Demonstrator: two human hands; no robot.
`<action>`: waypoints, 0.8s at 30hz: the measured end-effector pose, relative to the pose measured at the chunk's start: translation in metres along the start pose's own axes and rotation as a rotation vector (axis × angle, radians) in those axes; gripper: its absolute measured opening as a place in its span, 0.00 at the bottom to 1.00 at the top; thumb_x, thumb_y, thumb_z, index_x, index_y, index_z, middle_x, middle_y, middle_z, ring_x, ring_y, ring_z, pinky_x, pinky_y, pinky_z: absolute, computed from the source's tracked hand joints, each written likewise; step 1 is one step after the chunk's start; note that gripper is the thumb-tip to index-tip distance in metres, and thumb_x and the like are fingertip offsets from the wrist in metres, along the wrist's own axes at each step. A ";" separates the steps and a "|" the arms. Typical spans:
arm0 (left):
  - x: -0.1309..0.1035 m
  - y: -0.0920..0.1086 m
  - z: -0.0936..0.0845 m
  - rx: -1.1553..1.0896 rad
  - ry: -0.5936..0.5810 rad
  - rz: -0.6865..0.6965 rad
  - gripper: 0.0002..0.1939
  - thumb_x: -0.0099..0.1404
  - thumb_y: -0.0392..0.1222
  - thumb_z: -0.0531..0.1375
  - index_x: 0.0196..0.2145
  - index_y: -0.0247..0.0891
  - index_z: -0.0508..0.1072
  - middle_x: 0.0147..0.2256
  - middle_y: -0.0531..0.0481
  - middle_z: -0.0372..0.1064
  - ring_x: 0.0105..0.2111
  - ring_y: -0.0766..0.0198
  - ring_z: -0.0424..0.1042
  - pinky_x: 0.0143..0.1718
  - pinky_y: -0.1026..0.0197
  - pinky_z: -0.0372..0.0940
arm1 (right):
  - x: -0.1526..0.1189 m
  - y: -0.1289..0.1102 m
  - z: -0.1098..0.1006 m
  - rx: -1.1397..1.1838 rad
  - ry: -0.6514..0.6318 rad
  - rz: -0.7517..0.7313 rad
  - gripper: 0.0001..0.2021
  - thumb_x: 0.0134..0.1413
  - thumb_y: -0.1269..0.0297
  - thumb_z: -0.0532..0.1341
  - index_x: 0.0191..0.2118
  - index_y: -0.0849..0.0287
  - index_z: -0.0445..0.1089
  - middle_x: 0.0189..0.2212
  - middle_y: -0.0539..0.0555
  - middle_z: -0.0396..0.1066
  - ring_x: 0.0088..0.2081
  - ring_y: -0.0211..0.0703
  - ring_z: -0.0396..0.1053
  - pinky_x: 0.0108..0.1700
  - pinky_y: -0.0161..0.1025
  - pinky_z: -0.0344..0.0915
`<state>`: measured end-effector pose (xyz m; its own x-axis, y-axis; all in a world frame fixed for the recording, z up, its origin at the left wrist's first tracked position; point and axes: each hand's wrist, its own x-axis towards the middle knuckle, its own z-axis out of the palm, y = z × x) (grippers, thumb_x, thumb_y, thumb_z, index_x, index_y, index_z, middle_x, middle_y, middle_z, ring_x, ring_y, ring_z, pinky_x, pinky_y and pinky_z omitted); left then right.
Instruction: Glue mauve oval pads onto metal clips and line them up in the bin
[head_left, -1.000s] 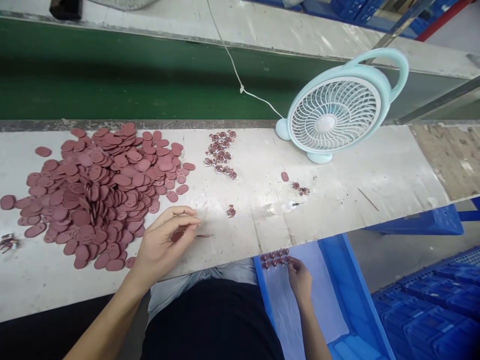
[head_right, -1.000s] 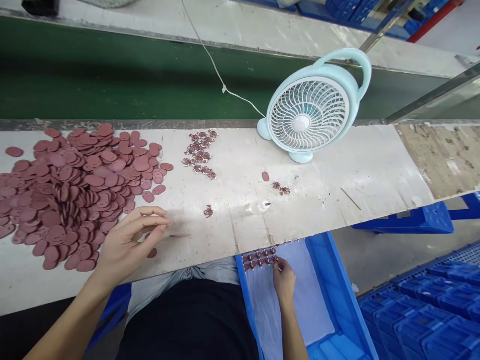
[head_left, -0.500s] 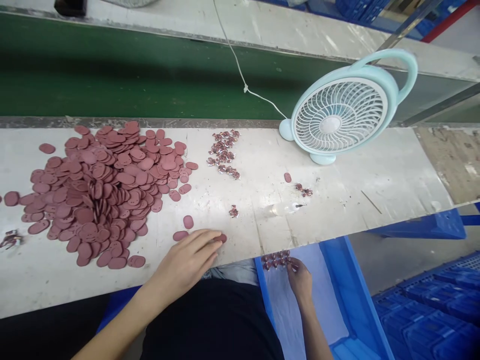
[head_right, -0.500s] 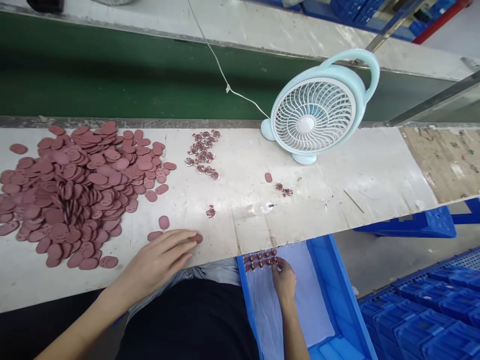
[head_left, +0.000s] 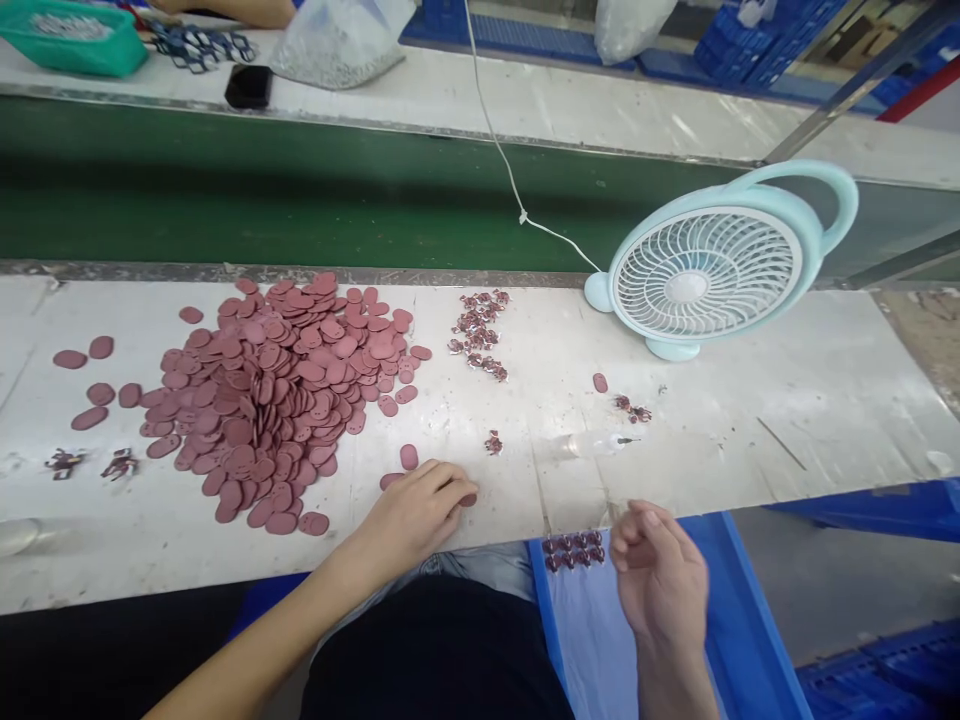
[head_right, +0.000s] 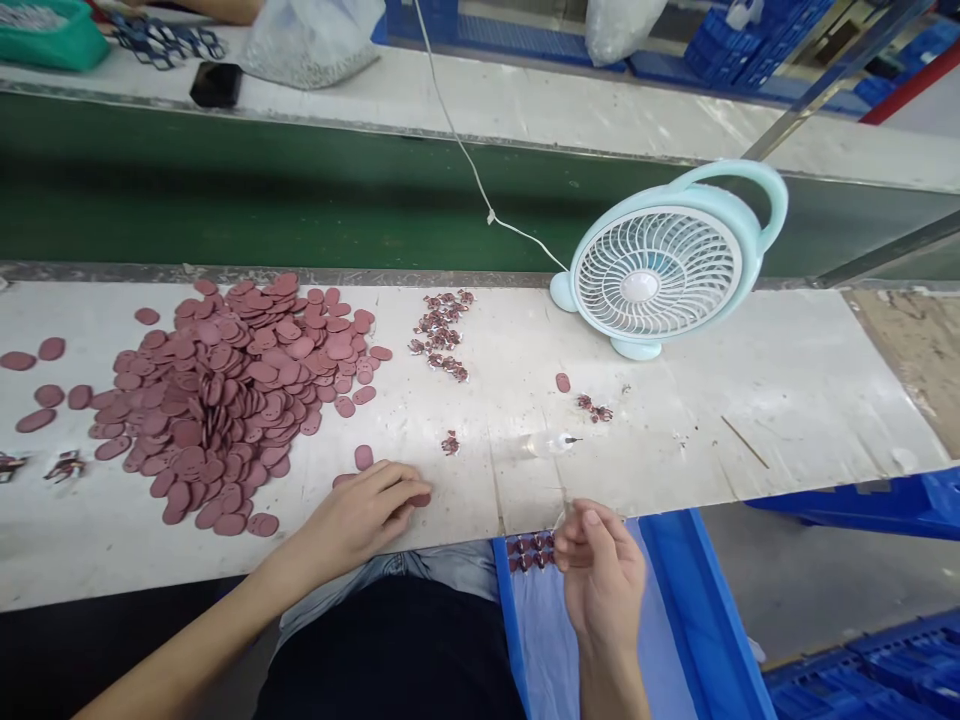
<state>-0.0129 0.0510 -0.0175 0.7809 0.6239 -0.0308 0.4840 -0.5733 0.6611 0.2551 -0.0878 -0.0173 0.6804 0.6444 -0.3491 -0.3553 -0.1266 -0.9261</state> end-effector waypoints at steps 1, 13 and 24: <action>0.002 0.002 0.001 -0.018 0.007 -0.025 0.17 0.67 0.27 0.53 0.47 0.42 0.74 0.44 0.48 0.73 0.44 0.54 0.72 0.43 0.55 0.67 | 0.002 -0.002 0.010 0.104 -0.111 0.141 0.13 0.58 0.54 0.68 0.40 0.58 0.77 0.23 0.46 0.64 0.22 0.33 0.63 0.16 0.27 0.58; -0.020 0.016 0.012 -0.991 0.074 -0.286 0.06 0.68 0.39 0.60 0.40 0.40 0.78 0.37 0.48 0.71 0.35 0.62 0.75 0.31 0.64 0.67 | 0.058 0.007 0.075 1.141 -0.643 0.630 0.11 0.64 0.60 0.64 0.48 0.59 0.68 0.27 0.43 0.64 0.22 0.29 0.64 0.21 0.24 0.69; -0.015 0.049 0.033 -1.512 0.218 -0.367 0.06 0.64 0.39 0.68 0.39 0.37 0.81 0.37 0.47 0.79 0.32 0.64 0.76 0.37 0.62 0.71 | -0.049 -0.009 0.123 0.497 -0.403 0.445 0.21 0.61 0.45 0.62 0.40 0.62 0.75 0.21 0.43 0.61 0.15 0.24 0.46 0.14 0.23 0.55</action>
<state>0.0121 -0.0044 -0.0096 0.5799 0.7424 -0.3354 -0.3052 0.5797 0.7555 0.1465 -0.0256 0.0255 0.1549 0.8483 -0.5064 -0.8506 -0.1463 -0.5051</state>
